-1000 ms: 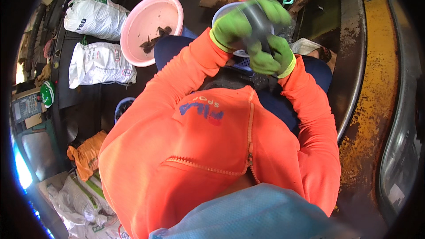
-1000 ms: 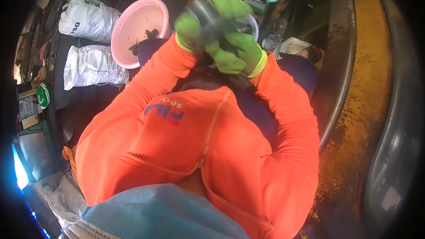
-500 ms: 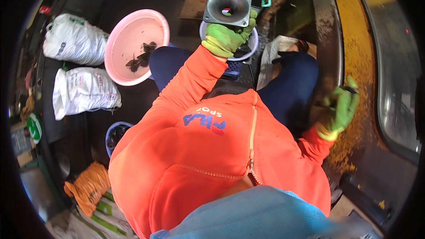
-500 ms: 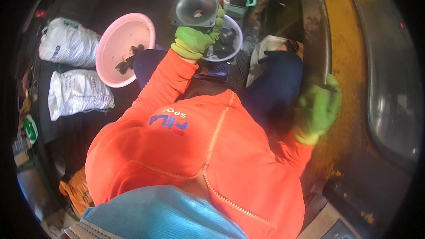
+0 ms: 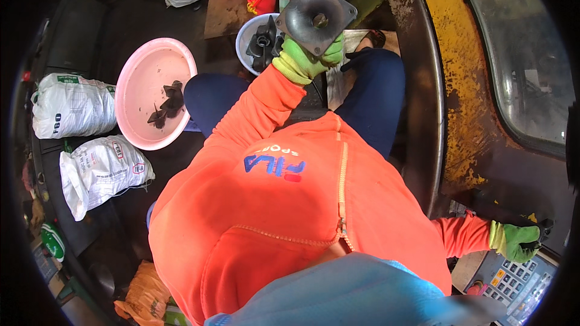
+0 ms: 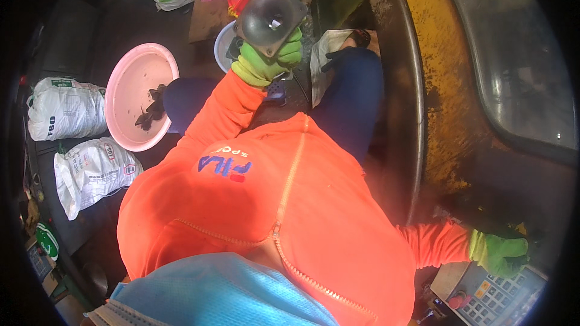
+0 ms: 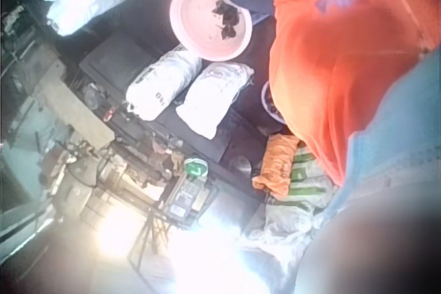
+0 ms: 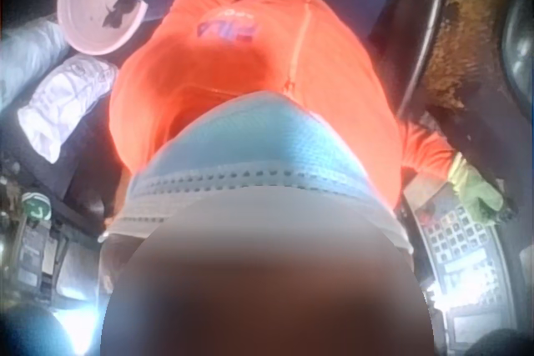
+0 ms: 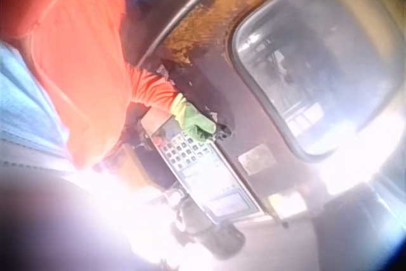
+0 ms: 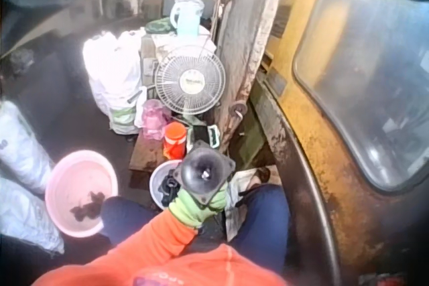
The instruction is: The person sits on the floor and cleans small black molded parts by hand, picking them from a pink basin, wiping them, and placing them into a white bowl. The person also uses a metal rod to scrape debris from a black tray and occasionally operates a nearby machine.
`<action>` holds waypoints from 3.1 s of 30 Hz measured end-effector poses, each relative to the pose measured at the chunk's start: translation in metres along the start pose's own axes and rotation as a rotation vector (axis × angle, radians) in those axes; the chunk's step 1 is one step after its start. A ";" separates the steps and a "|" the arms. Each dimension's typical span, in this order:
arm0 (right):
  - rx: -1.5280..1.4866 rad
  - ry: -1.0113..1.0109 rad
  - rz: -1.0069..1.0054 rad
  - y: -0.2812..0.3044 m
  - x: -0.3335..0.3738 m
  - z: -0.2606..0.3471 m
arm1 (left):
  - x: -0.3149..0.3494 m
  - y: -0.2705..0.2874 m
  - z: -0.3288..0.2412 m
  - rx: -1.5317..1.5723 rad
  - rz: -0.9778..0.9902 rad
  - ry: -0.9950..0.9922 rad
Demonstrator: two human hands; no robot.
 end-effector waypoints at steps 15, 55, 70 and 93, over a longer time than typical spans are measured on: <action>-0.019 0.004 0.128 -0.128 -0.016 -0.049 | -0.034 -0.048 -0.056 -1.968 -0.442 -0.799; -0.381 -0.746 -0.504 -0.185 -0.109 -0.562 | -0.019 0.040 -0.014 -0.627 -0.617 0.230; -0.685 0.219 0.805 -0.213 -0.064 -0.044 | -0.098 -0.155 -0.015 -1.408 0.241 0.040; -0.572 -0.664 0.509 -0.285 0.058 -0.094 | 0.384 0.100 -0.268 -0.901 -1.728 -0.477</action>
Point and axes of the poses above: each hand's wrist, its own x-axis away from the middle knuckle, its own y-axis out of the back of the hand, z = x × y, the point moved 6 cm from there along -x, towards the middle knuckle, and after that the axes turned 13 degrees about -x, right-handed, at the moved point
